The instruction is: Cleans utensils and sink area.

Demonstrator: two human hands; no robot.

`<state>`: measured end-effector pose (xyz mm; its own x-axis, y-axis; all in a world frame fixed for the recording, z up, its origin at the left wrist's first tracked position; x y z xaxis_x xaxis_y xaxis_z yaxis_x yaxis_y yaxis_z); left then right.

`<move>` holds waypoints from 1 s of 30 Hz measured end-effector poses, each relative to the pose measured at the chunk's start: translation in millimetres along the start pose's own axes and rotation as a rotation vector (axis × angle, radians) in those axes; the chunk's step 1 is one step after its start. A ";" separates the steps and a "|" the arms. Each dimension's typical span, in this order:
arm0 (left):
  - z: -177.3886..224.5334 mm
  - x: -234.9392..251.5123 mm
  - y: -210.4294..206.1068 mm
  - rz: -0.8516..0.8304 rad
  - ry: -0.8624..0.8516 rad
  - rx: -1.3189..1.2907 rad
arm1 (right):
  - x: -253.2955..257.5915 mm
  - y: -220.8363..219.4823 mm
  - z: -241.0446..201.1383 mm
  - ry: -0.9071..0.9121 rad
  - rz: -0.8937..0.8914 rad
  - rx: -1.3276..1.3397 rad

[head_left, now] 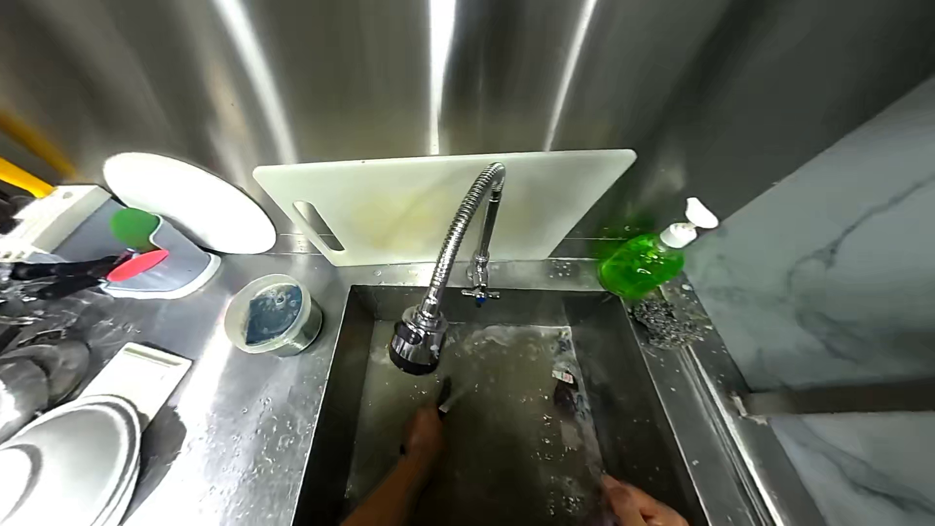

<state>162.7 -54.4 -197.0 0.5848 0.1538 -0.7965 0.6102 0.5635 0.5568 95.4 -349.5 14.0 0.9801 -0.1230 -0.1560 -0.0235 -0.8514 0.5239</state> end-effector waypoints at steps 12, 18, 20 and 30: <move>32.3 -205.6 66.1 -0.340 -0.455 -0.937 | -13.6 -46.8 -102.3 0.350 0.190 0.423; 39.4 -262.4 65.1 -0.227 -0.654 -0.891 | -7.2 -80.0 -149.4 0.807 0.299 0.049; 32.3 -271.0 65.1 -0.249 -0.651 -0.889 | 13.8 -66.6 -140.5 0.639 0.264 0.087; 35.2 -263.1 82.9 -0.049 -0.678 -0.854 | -21.9 -117.0 -142.7 0.103 -0.334 0.779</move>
Point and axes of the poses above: each hand's wrist, its own x-axis towards the middle knuckle, its own y-axis out of the back of the hand, z = x × y, the point moved 10 cm from there along x, towards the middle knuckle, and after that the axes turned 4 degrees about y, right-handed, at the moved point
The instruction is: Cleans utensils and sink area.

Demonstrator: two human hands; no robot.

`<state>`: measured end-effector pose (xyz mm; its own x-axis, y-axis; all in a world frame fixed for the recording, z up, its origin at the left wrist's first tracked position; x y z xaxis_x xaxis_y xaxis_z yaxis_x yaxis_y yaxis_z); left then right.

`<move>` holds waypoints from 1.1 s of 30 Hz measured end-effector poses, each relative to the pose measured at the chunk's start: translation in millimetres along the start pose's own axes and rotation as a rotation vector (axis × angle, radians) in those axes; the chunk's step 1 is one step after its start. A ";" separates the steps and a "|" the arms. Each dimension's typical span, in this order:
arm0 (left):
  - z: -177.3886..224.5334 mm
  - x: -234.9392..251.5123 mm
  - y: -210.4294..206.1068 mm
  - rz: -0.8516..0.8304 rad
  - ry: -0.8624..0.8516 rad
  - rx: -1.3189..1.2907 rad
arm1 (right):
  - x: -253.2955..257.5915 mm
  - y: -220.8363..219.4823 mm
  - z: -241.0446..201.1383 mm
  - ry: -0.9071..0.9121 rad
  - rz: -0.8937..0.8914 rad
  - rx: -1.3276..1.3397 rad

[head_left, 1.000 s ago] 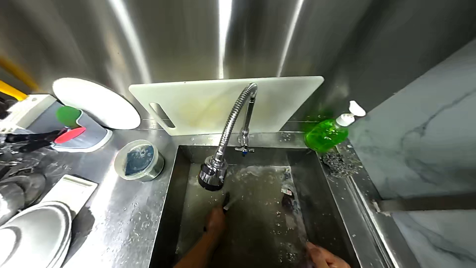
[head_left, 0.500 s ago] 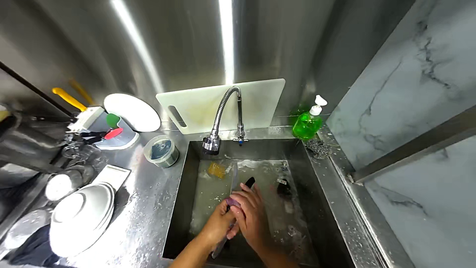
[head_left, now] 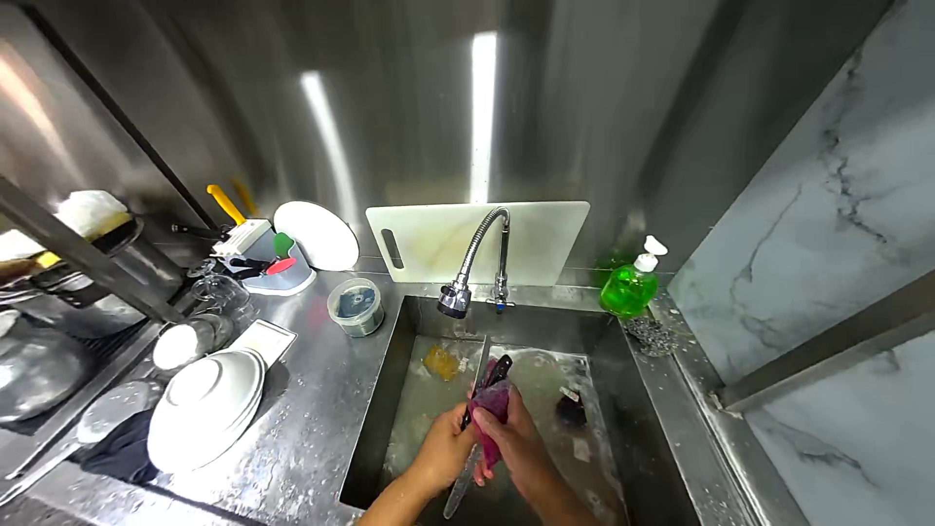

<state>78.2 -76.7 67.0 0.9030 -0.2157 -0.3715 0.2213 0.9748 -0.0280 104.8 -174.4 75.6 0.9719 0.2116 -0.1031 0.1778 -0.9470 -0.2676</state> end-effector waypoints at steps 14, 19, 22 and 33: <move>38.5 -1.3 3.8 0.110 -0.110 -0.131 | 36.5 19.3 -64.0 0.173 0.206 0.029; 31.0 4.6 15.5 0.113 -0.040 0.323 | 20.5 -0.3 -24.9 0.020 0.058 -0.208; 45.7 -12.3 53.5 0.300 -0.092 0.199 | 27.0 11.2 -34.7 -0.003 0.091 -0.129; 51.2 11.4 73.8 0.347 -0.136 -0.318 | 2.6 -61.3 -9.9 -0.394 -0.436 -0.122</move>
Point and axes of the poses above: each hand's wrist, its own x-axis towards the middle knuckle, its own y-axis out of the back of the hand, z = x × y, the point moved 10 cm from there along x, towards the middle knuckle, and after that the axes turned 4 degrees about y, right-handed, at the moved point
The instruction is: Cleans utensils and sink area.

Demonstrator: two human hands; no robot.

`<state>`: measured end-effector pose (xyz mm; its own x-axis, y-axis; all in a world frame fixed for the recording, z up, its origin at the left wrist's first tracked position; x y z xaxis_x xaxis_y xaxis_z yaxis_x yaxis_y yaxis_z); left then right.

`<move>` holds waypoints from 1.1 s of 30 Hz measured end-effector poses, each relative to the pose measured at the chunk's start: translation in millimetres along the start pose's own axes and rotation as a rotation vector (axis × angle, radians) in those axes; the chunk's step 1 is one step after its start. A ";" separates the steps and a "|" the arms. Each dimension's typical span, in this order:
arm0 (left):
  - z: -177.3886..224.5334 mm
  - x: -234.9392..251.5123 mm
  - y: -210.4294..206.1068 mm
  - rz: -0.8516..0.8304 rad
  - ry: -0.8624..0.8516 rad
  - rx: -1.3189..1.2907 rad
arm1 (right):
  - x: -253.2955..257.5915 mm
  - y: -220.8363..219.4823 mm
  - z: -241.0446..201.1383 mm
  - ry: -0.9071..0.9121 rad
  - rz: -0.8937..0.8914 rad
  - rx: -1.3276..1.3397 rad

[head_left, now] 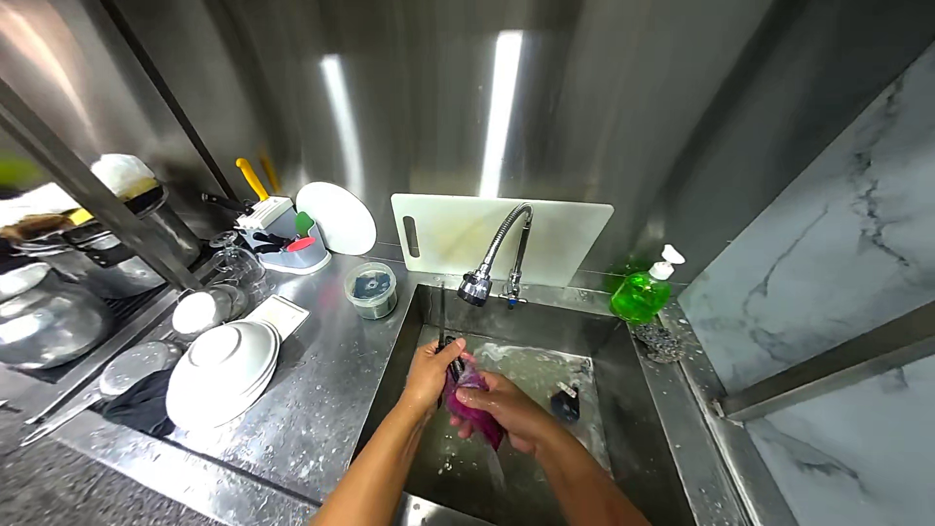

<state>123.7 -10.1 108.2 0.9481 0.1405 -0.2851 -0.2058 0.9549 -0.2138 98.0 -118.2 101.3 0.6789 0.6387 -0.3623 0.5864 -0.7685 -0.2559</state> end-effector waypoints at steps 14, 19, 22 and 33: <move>59.2 -6.8 87.1 0.397 -0.376 -0.012 | -47.3 50.2 22.4 0.204 0.387 -0.250; 22.5 -5.6 29.3 0.181 -0.332 -0.097 | 0.9 -7.9 2.6 0.325 0.266 -0.285; 22.6 -1.9 39.7 0.194 -0.342 -0.154 | 6.2 -2.0 39.1 0.123 0.165 -0.449; -26.9 34.9 46.3 0.137 -0.209 -0.605 | -21.0 89.8 96.7 0.148 0.539 0.498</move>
<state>140.7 32.0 63.2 0.9184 0.3561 -0.1725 -0.3699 0.6180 -0.6937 93.6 -204.3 -0.7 0.8885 0.1403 -0.4370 -0.0899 -0.8804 -0.4656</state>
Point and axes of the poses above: each hand's wrist, its own x-axis towards the middle knuckle, its own y-axis out of the back of the hand, z = x × y, the point moved 10 cm from there along x, towards the middle knuckle, and after that the axes turned 4 degrees about y, right-handed, at the moved point
